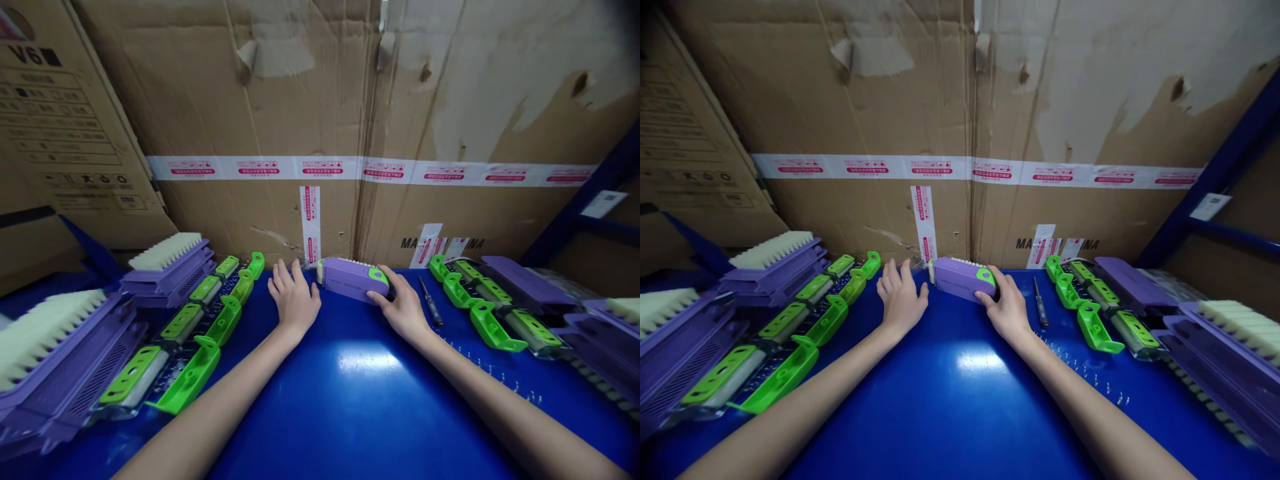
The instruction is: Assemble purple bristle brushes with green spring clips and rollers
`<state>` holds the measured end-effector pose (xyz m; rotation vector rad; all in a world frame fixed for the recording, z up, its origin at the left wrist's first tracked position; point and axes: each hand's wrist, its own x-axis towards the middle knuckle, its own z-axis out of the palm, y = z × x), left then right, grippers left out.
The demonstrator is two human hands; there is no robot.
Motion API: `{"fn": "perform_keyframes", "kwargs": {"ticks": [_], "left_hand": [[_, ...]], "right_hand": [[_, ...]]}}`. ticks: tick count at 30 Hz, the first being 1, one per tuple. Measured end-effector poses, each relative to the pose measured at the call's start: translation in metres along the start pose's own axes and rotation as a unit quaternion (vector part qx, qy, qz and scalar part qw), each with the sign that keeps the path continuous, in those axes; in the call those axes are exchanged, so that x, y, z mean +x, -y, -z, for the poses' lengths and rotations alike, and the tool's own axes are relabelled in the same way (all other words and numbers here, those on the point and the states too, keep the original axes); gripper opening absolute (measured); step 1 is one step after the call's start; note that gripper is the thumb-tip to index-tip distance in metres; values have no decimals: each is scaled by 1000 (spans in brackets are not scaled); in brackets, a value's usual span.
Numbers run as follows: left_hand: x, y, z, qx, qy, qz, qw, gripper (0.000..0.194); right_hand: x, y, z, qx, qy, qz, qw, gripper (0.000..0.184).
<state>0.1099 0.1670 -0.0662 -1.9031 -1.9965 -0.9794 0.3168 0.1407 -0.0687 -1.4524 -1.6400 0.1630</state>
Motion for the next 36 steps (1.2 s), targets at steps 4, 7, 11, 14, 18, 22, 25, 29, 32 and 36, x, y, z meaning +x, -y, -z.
{"fn": "perform_keyframes", "kwargs": {"ticks": [4, 7, 11, 14, 18, 22, 25, 29, 32, 36], "left_hand": [[-2, 2, -2, 26, 46, -2, 999, 58], [-3, 3, -1, 42, 44, -44, 997, 55], [-4, 2, 2, 64, 41, -89, 993, 46], [-6, 1, 6, 72, 31, -100, 992, 41], [-8, 2, 9, 80, 8, -129, 988, 28], [-8, 4, 9, 85, 35, -135, 987, 28], [-8, 5, 11, 87, 75, -126, 985, 31], [-9, 1, 19, 93, 93, -126, 983, 30], [-10, -1, 24, 87, 107, -115, 984, 32], [-12, -1, 27, 82, 112, -107, 984, 34]], "right_hand": [[0, -1, 0, 0, 0, 1, 1000, 52], [0, -1, 0, 6, -1, 7, 1000, 52], [-1, -2, 0, 6, 3, 2, 1000, 54], [-2, -2, 1, 6, 1, 6, 1000, 53], [-4, -3, 1, 7, 2, 11, 1000, 54], [-7, -1, 3, 8, 2, 8, 1000, 54], [-9, 1, 4, 5, 0, 11, 1000, 54], [-10, 3, 5, 3, 3, 11, 1000, 55], [-11, 3, 6, 2, 0, 14, 1000, 54], [-11, 4, 7, 2, 4, 16, 1000, 54]]}}
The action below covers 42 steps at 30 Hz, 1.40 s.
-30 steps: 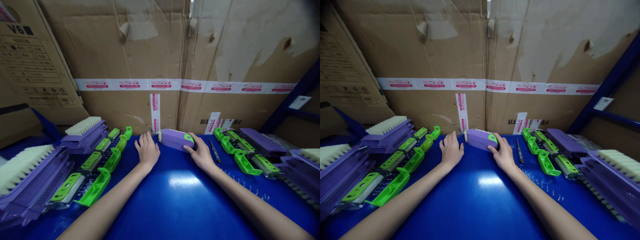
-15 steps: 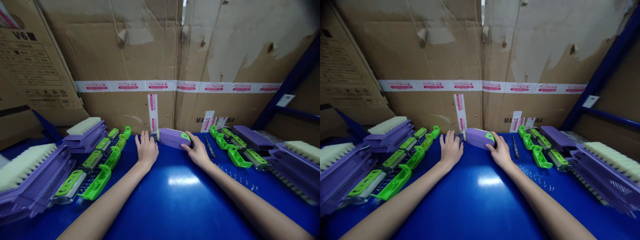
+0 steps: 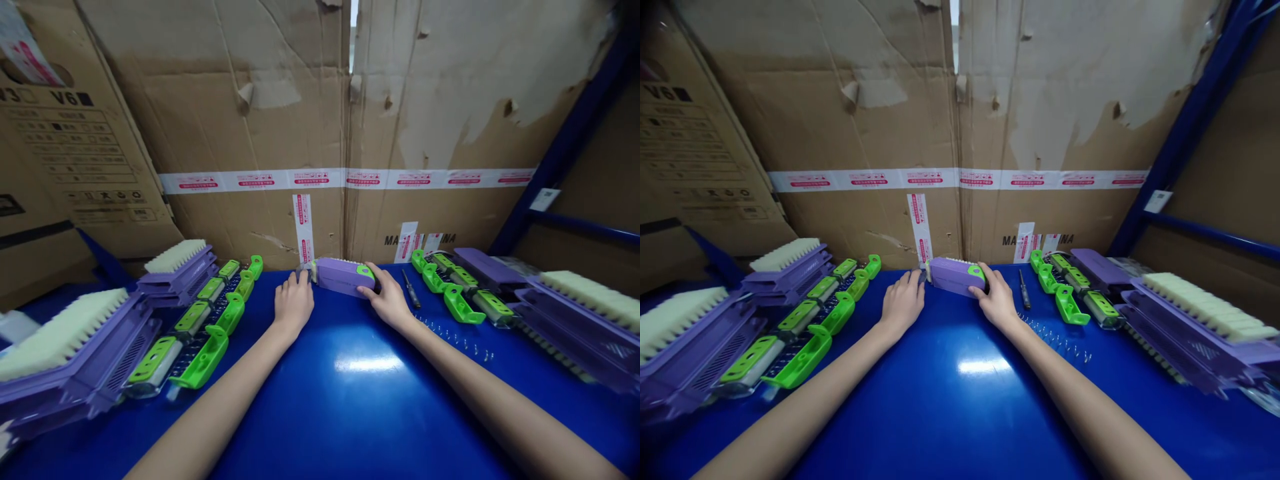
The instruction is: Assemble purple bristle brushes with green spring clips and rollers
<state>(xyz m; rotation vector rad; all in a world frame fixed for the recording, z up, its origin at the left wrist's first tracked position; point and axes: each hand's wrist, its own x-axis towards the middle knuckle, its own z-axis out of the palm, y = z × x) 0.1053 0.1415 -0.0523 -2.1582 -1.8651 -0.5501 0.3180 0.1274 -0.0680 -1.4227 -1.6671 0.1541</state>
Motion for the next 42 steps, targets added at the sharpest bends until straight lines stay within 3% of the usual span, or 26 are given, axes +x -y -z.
{"fn": "perform_keyframes", "kwargs": {"ticks": [24, 42], "left_hand": [[-11, 5, 7, -48, 11, 10, 999, 27], [-6, 8, 6, -48, 2, 15, 999, 26]], "right_hand": [[-1, 2, 3, 12, 7, -6, 1000, 55], [8, -26, -4, 197, 17, -68, 978, 62]]}}
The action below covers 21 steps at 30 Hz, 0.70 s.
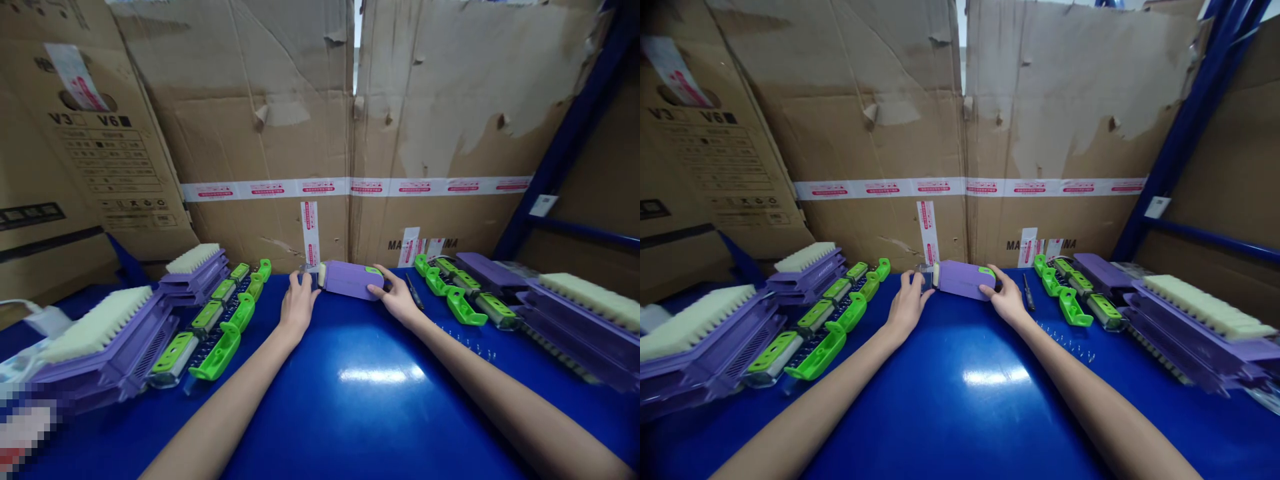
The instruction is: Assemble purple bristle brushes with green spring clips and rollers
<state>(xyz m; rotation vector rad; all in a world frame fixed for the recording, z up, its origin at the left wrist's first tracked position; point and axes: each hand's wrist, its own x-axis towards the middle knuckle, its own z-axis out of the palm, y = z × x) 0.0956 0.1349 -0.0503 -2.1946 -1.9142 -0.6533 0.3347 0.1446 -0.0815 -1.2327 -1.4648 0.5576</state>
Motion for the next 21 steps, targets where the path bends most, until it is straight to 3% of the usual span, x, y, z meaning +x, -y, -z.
{"fn": "perform_keyframes", "kwargs": {"ticks": [15, 21], "left_hand": [[5, 15, -9, 17, -33, -143, 989, 23], [5, 17, -11, -20, -26, -157, 987, 24]], "right_hand": [[0, 14, 4, 51, 31, -30, 998, 65], [0, 11, 2, 41, 29, -17, 999, 67]]}}
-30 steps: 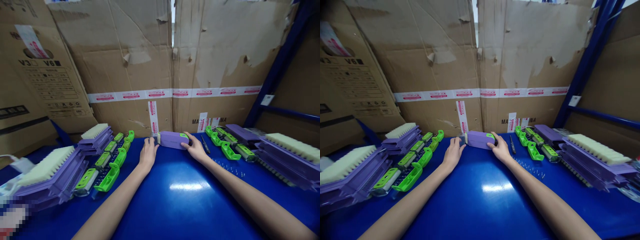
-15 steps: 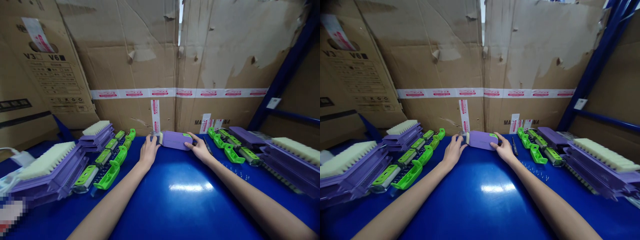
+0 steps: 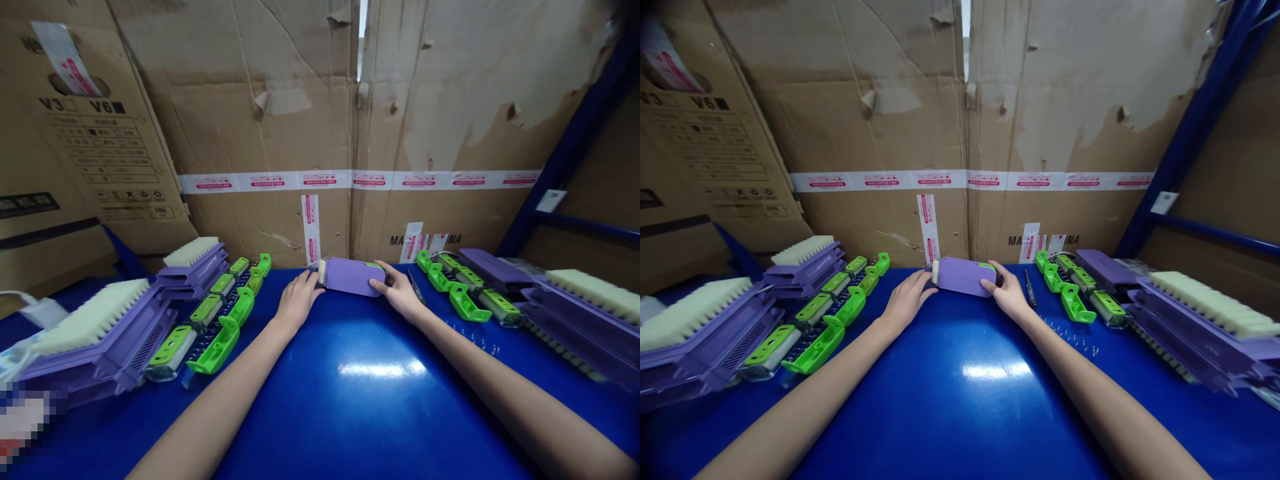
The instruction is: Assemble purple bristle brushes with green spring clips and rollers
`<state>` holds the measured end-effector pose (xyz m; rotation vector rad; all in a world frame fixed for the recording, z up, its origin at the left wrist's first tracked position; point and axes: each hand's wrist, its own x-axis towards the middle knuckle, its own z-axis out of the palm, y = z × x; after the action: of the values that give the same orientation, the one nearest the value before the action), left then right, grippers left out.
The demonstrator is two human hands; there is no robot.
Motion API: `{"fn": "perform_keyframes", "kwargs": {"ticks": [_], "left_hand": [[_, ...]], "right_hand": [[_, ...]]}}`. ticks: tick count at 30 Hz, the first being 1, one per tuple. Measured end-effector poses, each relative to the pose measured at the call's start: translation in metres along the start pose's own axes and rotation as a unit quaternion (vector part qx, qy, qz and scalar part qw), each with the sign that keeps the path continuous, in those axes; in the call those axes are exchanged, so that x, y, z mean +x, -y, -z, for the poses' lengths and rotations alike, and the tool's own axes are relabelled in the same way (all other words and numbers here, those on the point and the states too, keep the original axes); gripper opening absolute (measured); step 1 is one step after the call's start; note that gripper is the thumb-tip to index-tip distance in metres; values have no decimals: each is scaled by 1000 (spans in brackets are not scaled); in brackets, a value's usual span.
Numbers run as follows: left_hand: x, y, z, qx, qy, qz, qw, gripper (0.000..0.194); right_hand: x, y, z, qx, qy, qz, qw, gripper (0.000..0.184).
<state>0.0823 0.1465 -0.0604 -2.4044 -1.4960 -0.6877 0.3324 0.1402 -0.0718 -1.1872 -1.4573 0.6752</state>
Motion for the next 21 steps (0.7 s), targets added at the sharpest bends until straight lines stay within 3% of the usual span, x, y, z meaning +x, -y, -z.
{"fn": "perform_keyframes", "kwargs": {"ticks": [4, 11, 16, 21], "left_hand": [[0, 0, -1, -15, 0, -9, 1000, 25], [-1, 3, 4, -52, 10, 28, 998, 61], [0, 4, 1, -41, -8, 58, 997, 68], [1, 8, -3, -81, 54, 48, 994, 68]], "right_hand": [[-1, -2, -2, -21, -6, 9, 1000, 68], [-1, -6, 0, -33, 8, 9, 999, 64], [0, -2, 4, -26, 36, 11, 999, 62], [0, 3, 7, -27, 45, 7, 999, 62]]}}
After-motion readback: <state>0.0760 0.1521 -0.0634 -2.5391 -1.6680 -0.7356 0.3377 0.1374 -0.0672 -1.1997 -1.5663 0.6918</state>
